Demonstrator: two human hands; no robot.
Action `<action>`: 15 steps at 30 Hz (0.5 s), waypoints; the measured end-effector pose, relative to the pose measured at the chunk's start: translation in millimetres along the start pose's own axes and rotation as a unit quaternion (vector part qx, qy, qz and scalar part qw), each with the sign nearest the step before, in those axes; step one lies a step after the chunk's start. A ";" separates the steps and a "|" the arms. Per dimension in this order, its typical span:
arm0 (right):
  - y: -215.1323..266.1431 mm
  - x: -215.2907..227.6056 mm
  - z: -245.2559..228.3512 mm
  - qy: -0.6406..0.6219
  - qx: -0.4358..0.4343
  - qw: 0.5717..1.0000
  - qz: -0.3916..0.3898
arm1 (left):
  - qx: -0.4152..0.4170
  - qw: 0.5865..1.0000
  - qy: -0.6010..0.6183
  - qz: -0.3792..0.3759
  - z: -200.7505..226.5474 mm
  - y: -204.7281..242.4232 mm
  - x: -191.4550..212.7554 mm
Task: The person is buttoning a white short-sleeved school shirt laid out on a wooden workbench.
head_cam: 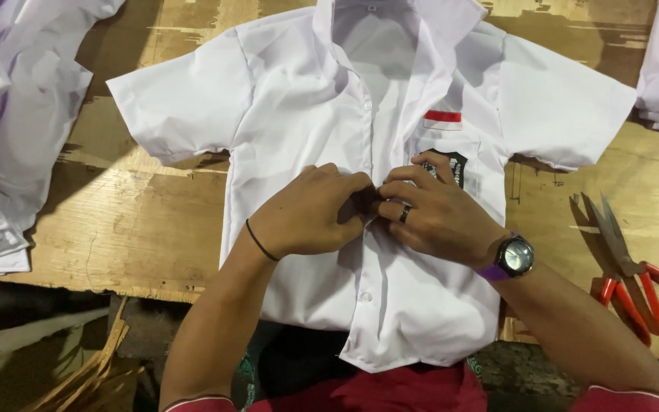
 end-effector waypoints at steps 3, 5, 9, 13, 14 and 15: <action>8.6 -10.3 8.9 -0.004 -0.024 0.999 -0.030 | -0.001 1.000 -0.011 -0.004 1.7 0.4 1.8; 9.7 -12.6 9.8 -0.010 -0.034 0.999 -0.041 | 0.005 1.000 -0.027 -0.013 2.5 0.2 0.2; 7.8 -12.7 9.2 -0.020 -0.046 0.996 -0.078 | 0.022 0.998 -0.058 -0.027 4.4 1.0 0.7; 11.9 -20.1 13.3 -0.036 -0.056 0.993 -0.093 | 0.016 0.998 -0.053 -0.038 0.0 -0.5 0.3; 11.1 -18.0 12.8 -0.044 -0.054 0.995 -0.078 | 0.013 0.998 -0.044 -0.037 -1.1 -1.1 0.1; 9.8 -15.9 12.4 -0.052 -0.049 0.995 -0.064 | 0.010 0.999 -0.032 -0.034 -2.5 -1.1 -0.5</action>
Point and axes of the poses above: each hand's wrist, its own y-axis away from the middle knuckle, its own x-axis out of the back of the hand, z = x × y, the point moved 7 cm from there along -y, towards the middle knuckle, and after that the axes turned 4 degrees about -x, right-handed, at the moved point
